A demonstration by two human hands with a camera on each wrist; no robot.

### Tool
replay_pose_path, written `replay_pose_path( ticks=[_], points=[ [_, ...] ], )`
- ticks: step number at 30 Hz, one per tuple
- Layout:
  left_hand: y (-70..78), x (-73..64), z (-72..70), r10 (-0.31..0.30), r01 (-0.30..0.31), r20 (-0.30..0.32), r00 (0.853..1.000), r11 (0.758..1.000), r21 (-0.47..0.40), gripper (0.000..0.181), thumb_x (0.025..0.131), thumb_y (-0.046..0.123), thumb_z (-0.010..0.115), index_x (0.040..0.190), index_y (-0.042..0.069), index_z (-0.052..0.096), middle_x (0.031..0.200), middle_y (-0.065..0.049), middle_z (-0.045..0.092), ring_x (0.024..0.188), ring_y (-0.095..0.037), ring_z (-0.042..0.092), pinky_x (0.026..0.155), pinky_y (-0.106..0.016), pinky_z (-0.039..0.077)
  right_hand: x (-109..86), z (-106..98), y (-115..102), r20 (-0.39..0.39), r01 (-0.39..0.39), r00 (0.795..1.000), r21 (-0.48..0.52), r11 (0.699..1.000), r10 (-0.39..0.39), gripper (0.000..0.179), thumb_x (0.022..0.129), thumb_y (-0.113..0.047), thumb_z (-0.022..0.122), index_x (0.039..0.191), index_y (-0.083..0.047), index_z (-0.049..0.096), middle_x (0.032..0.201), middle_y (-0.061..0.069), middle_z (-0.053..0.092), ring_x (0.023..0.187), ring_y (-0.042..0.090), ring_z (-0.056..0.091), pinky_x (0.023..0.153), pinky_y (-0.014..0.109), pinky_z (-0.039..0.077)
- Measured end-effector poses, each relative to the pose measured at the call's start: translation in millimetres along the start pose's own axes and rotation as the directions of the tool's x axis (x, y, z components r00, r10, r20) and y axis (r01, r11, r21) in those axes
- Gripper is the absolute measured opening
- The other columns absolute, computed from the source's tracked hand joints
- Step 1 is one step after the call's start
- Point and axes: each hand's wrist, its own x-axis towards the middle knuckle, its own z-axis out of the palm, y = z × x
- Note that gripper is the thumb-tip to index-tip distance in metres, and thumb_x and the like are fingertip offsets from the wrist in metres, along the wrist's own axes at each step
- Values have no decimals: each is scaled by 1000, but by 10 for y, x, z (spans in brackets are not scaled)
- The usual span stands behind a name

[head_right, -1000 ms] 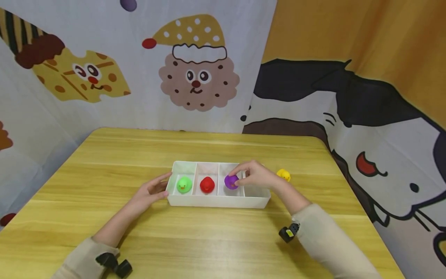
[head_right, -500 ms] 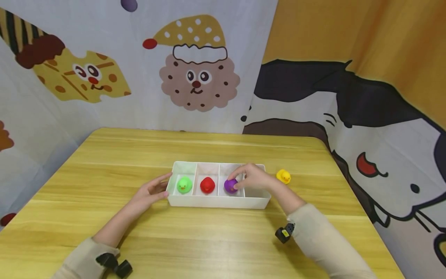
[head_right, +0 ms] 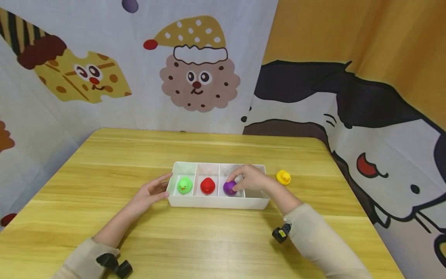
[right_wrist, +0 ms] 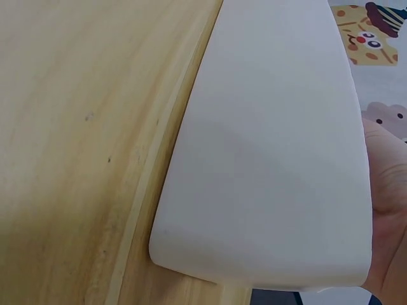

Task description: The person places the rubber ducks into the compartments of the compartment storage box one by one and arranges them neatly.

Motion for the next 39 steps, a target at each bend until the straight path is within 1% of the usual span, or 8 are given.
replay_pose_path(
  ticks=[7,10,14,19,22,26,29,39],
  points=[
    [-13,-5,-3,6,-6,2,1000,1000,7,64,91,13,66,147,10,37,143,-24,41,129,-42,40,100,-50,40,-73,-14,-45,-59,-11,998,-16,1000,10,25,79,-15,79,101,-26,75,117,-1,65,112,28,54,92,53,44],
    [-10,-5,-1,9,-9,1,1000,1000,5,63,91,13,66,147,9,37,143,-24,40,128,-42,40,100,-50,39,-124,-55,-54,-109,46,993,-23,999,-48,26,79,-13,78,104,-18,75,112,0,67,85,21,59,75,40,50],
    [-2,-2,0,8,-8,-3,1000,1000,9,63,91,12,66,147,9,38,143,-24,41,129,-42,40,100,-51,39,-214,-136,-43,-172,132,976,-30,991,-135,29,80,-10,78,108,-9,72,108,4,69,53,14,42,50,27,41],
    [2,4,-1,6,-6,-2,1000,1000,12,63,91,13,66,147,10,38,144,-23,40,130,-41,39,101,-51,38,-362,-250,24,-266,125,956,-19,992,-125,29,81,-13,77,109,-7,72,104,8,69,50,14,41,46,27,38],
    [0,7,-3,7,-7,-2,1000,1000,11,63,91,13,66,147,10,38,144,-22,39,130,-41,39,101,-51,38,-452,-318,90,-313,92,946,18,996,-82,31,81,-17,77,110,-7,71,100,8,69,51,14,43,45,27,39],
    [-8,9,-7,8,-8,-3,1000,1000,13,63,91,13,66,147,10,38,144,-22,40,130,-41,39,101,-51,38,-586,-409,172,-364,34,931,57,998,-11,35,82,-23,77,113,-8,70,75,10,62,49,14,42,41,27,37],
    [-12,9,-8,11,-11,-5,1000,1000,15,63,91,13,66,147,10,38,145,-21,40,129,-41,40,101,-51,37,-681,-470,237,-402,2,915,61,998,23,35,83,-25,76,114,-10,70,66,8,54,47,14,40,38,28,35],
    [-4,4,-2,12,-12,-9,1000,1000,23,63,90,13,67,147,10,38,145,-21,40,129,-41,40,101,-51,38,-879,-597,525,-500,-90,860,54,995,105,43,84,-34,74,119,-10,67,76,11,54,49,14,38,39,29,33]
  ],
)
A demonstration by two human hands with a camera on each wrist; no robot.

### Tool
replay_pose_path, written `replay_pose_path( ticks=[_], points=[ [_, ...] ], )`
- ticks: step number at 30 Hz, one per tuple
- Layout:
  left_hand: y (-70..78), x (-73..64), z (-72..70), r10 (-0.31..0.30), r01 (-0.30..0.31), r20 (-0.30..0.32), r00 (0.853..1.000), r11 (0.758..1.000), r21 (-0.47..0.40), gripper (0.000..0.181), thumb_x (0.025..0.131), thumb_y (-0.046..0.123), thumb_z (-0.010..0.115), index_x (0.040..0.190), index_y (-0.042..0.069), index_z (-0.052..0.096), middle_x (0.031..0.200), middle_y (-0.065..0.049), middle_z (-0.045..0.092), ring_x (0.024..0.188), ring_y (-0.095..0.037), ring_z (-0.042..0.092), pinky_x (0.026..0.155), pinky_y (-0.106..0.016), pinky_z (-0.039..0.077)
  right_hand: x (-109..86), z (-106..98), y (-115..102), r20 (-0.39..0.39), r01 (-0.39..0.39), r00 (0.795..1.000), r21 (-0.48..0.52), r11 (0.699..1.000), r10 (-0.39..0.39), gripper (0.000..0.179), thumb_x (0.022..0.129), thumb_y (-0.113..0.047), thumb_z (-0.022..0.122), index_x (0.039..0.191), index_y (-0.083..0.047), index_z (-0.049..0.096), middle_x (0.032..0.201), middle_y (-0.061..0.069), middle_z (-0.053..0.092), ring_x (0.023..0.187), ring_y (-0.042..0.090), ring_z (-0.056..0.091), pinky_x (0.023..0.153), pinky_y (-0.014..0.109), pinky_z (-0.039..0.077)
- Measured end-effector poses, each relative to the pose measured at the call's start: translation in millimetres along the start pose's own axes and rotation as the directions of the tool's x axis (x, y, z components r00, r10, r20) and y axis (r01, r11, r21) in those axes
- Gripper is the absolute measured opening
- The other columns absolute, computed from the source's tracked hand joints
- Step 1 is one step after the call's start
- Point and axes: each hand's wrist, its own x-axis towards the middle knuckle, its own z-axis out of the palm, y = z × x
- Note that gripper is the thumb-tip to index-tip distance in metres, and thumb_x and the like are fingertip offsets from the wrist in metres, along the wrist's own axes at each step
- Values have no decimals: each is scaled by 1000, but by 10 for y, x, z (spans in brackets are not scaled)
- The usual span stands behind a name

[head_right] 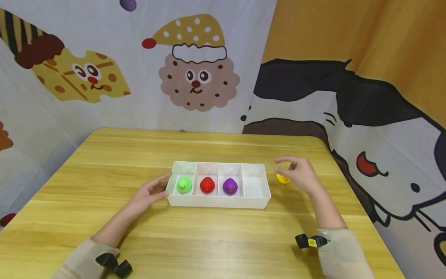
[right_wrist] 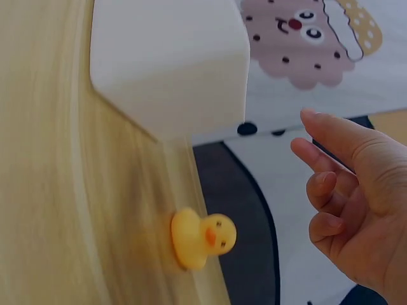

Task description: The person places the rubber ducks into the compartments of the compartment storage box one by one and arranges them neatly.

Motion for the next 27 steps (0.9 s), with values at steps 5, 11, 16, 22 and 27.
replay_pose_path(
  ticks=[5,11,16,22,27],
  points=[
    [1,2,-3,6,-6,8,1000,1000,-10,63,91,11,66,147,8,38,145,-21,39,130,-41,39,101,-51,38,-13,-53,117,-20,-29,999,4,1000,29,43,85,-31,74,120,-7,66,106,15,62,49,13,38,39,28,32],
    [-4,-1,-3,7,-7,9,1000,1000,-16,63,91,11,66,147,9,38,146,-21,38,130,-41,39,101,-52,38,-17,-78,253,-17,-65,998,-22,998,64,45,86,-31,73,123,-6,64,123,14,60,54,15,43,42,28,36],
    [-1,-1,-2,6,-6,11,1000,1000,-25,63,90,11,66,147,8,38,145,-22,38,129,-42,39,101,-52,38,-12,-94,342,1,-89,996,-28,996,89,47,87,-31,72,125,-5,63,129,16,57,59,15,45,48,29,40],
    [-7,1,-5,9,-9,11,1000,1000,-24,63,90,11,66,147,8,38,145,-23,38,130,-42,39,101,-51,38,2,-104,444,46,-124,991,-29,992,126,50,87,-32,72,127,-4,61,131,20,54,60,15,46,51,29,43],
    [-15,2,-8,8,-8,15,1000,1000,-27,63,91,10,66,147,9,38,145,-22,39,130,-41,39,101,-51,37,7,-100,521,94,-139,985,-44,989,142,53,87,-35,71,128,-4,59,134,22,51,73,21,53,59,30,46]
  ],
)
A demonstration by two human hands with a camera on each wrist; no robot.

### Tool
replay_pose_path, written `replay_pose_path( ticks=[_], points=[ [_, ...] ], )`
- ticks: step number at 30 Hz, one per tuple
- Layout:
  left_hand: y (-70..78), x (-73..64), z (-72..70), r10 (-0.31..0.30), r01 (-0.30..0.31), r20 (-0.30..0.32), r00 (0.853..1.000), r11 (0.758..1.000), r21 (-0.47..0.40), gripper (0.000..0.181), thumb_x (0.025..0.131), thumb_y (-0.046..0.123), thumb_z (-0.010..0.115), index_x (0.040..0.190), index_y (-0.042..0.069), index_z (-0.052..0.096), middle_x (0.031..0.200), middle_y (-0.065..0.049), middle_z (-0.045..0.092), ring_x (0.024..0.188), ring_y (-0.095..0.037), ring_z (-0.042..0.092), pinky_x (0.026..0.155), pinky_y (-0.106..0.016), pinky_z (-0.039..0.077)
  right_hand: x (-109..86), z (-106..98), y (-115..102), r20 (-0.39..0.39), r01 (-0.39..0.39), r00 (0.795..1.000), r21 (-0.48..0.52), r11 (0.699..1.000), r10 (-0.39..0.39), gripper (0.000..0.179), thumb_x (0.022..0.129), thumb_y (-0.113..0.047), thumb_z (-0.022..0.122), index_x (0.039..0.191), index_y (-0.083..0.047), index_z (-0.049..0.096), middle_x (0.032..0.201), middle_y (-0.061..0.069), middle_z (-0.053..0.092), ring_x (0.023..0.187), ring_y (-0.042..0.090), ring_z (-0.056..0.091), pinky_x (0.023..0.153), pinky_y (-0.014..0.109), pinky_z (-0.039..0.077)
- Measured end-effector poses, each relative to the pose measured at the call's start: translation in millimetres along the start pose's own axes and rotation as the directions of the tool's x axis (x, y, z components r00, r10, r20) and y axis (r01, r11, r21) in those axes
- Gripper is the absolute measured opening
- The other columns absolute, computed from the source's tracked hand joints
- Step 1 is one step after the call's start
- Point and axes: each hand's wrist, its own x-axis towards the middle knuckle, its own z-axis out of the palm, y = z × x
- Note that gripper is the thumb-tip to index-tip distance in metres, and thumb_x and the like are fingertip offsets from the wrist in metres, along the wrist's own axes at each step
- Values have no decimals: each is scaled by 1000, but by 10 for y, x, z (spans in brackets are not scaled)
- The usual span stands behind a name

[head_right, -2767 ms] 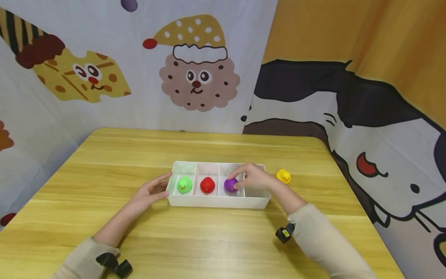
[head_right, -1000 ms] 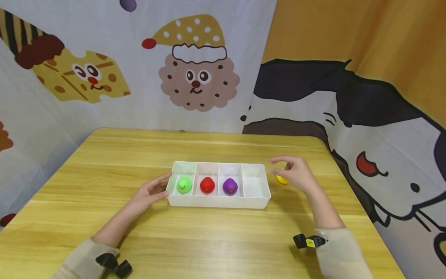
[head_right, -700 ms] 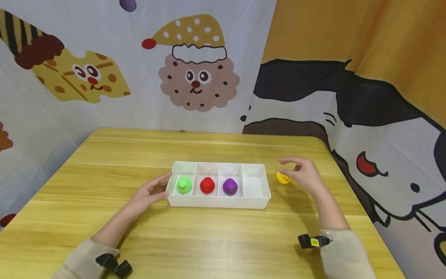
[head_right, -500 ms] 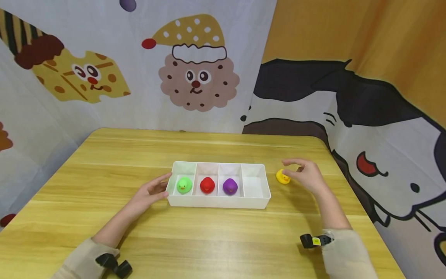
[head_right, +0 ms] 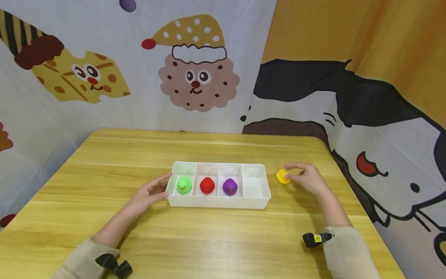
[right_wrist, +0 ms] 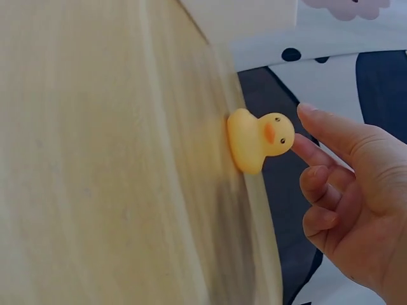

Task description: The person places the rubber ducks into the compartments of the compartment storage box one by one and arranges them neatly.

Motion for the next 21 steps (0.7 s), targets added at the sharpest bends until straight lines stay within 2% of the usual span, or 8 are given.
replay_pose_path(
  ticks=[5,11,21],
  points=[
    [-4,2,-2,1,-1,-1,1000,1000,-2,63,91,10,66,147,9,38,145,-23,39,130,-42,39,101,-51,38,36,28,73,21,9,1000,-7,1000,-8,51,87,-35,71,126,-3,60,135,24,50,76,21,53,61,30,46],
    [-6,-1,-2,1,-1,-4,1000,1000,1,62,91,11,66,147,10,38,145,-22,39,130,-41,39,101,-51,38,58,56,132,43,1,999,18,1000,-1,51,88,-31,71,128,-2,59,132,24,51,65,17,47,56,29,42],
    [-2,3,-3,-6,6,-2,1000,1000,13,63,91,12,66,147,10,38,144,-23,39,130,-41,38,101,-52,37,38,56,115,25,-6,1000,22,1000,5,50,88,-32,71,127,-3,60,127,23,55,61,14,44,52,27,41]
  ],
)
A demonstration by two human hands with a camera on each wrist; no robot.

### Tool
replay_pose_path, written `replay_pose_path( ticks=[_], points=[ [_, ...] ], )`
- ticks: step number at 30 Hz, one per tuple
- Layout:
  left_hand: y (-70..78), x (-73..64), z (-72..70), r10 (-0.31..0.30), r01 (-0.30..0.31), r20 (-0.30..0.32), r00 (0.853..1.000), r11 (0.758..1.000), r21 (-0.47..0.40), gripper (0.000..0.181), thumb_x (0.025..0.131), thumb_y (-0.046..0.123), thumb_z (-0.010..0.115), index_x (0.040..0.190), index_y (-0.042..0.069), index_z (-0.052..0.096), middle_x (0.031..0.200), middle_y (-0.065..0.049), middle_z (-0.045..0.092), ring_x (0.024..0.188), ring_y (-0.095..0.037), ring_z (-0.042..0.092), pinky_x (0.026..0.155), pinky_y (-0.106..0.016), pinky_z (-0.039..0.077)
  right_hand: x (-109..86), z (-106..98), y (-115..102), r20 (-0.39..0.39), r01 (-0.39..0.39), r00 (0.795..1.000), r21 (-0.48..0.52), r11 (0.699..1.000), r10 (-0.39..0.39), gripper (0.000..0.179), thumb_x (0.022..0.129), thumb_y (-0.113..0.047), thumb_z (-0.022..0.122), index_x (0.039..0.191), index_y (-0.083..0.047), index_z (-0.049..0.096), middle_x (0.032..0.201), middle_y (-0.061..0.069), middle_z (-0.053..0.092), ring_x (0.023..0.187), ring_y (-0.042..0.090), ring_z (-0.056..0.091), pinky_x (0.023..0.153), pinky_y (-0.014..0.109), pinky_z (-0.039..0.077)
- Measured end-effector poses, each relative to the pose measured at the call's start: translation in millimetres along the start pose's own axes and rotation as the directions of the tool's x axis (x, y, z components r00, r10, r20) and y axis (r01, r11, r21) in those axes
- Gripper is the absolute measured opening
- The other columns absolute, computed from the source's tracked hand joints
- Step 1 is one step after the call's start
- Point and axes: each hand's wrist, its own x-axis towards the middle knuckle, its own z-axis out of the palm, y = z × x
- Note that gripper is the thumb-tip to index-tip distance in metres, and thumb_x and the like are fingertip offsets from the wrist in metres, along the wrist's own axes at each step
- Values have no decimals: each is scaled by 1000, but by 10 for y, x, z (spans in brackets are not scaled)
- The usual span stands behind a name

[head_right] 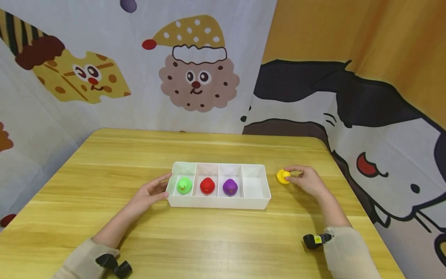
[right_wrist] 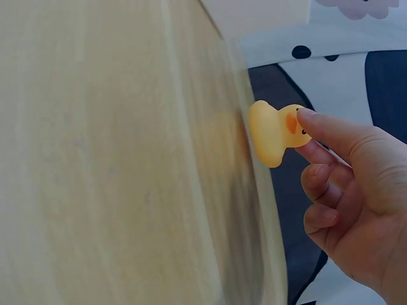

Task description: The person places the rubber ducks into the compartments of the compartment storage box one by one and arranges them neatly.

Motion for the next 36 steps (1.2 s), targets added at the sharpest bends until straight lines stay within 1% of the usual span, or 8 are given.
replay_pose_path(
  ticks=[4,6,9,13,15,21,28,36],
  points=[
    [-4,0,1,1,-1,-1,1000,1000,-4,63,91,11,66,147,10,38,145,-22,39,130,-41,38,101,-52,37,-32,-13,-55,-29,15,999,7,1000,-14,49,87,-32,72,126,-4,61,127,22,55,61,13,44,48,26,40],
    [-3,-1,2,2,-2,-2,1000,1000,-5,63,91,11,66,147,10,38,145,-22,39,130,-41,38,101,-52,37,-49,-18,-97,-43,25,999,5,1000,-25,49,86,-33,72,125,-5,62,121,21,58,59,12,43,46,26,39],
    [0,-3,4,4,-4,-2,1000,1000,-6,63,91,11,66,147,10,38,145,-22,38,130,-42,38,101,-52,37,-77,-30,-169,-63,36,997,9,999,-36,49,86,-33,73,125,-5,62,95,18,59,52,11,37,42,25,36],
    [2,-5,5,8,-8,0,1000,1000,-10,63,91,10,66,147,9,38,145,-22,38,130,-42,38,101,-52,37,-118,-49,-263,-92,70,993,18,997,-68,48,85,-32,74,123,-4,63,81,13,53,49,12,37,40,26,34],
    [3,-6,6,10,-10,0,1000,1000,-11,63,91,10,66,147,9,38,145,-22,38,130,-42,38,101,-52,37,-139,-55,-303,-109,82,991,22,996,-79,47,85,-32,74,122,-5,64,82,11,54,49,12,37,39,26,33],
    [1,-12,8,8,-8,-3,1000,1000,-11,62,91,11,66,147,9,39,145,-21,39,130,-42,38,101,-52,37,-208,-56,-420,-139,106,985,13,994,-104,46,84,-36,74,121,-8,65,74,9,48,50,14,38,39,28,32],
    [0,-10,8,-4,4,-8,1000,1000,-12,63,91,11,66,147,10,38,146,-21,38,130,-42,38,101,-53,37,-300,-47,-628,-151,130,980,0,992,-128,46,84,-37,74,120,-9,66,73,10,50,53,17,39,40,28,31],
    [-2,-7,6,1,-1,0,1000,1000,-10,62,91,11,66,147,10,38,146,-21,37,131,-42,37,101,-53,36,-365,30,-795,-167,219,963,24,976,-212,37,84,-28,76,114,-9,69,85,9,57,53,16,42,40,27,32]
  ],
)
